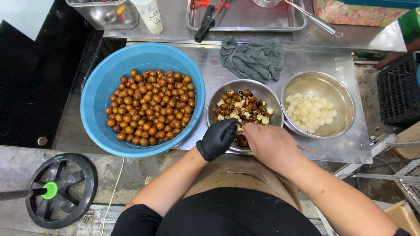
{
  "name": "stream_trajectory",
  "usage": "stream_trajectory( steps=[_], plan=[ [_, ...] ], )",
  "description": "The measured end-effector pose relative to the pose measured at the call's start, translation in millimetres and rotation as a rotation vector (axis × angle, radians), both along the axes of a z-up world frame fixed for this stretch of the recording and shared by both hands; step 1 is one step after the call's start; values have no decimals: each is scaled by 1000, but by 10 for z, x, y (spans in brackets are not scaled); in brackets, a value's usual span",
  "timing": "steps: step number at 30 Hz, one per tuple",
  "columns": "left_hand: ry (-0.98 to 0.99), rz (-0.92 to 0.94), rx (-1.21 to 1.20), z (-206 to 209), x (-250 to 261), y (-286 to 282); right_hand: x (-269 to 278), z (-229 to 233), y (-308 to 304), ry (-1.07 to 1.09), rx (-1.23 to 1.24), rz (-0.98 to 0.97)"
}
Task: The person picks up longans from a blue bowl, peels the skin off by hand, and places the peeled fruit into one metal bowl and the discarded skins into another metal bowl.
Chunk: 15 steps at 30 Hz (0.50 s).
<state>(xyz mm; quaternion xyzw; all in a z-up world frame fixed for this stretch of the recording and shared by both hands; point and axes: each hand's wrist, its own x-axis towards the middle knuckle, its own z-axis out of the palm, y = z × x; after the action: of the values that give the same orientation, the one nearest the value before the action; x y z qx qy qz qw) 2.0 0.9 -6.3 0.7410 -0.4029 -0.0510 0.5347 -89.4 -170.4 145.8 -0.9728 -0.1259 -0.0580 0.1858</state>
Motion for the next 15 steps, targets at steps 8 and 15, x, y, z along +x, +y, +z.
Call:
stream_trajectory(
  steps=[8, 15],
  plan=[
    [943, -140, -52, -54, -36, -82, -35, -65, -24, -180, -1, 70],
    [50, 45, -52, -56, -50, -13, 227, -290, -335, 643, 466, 38]
  ],
)
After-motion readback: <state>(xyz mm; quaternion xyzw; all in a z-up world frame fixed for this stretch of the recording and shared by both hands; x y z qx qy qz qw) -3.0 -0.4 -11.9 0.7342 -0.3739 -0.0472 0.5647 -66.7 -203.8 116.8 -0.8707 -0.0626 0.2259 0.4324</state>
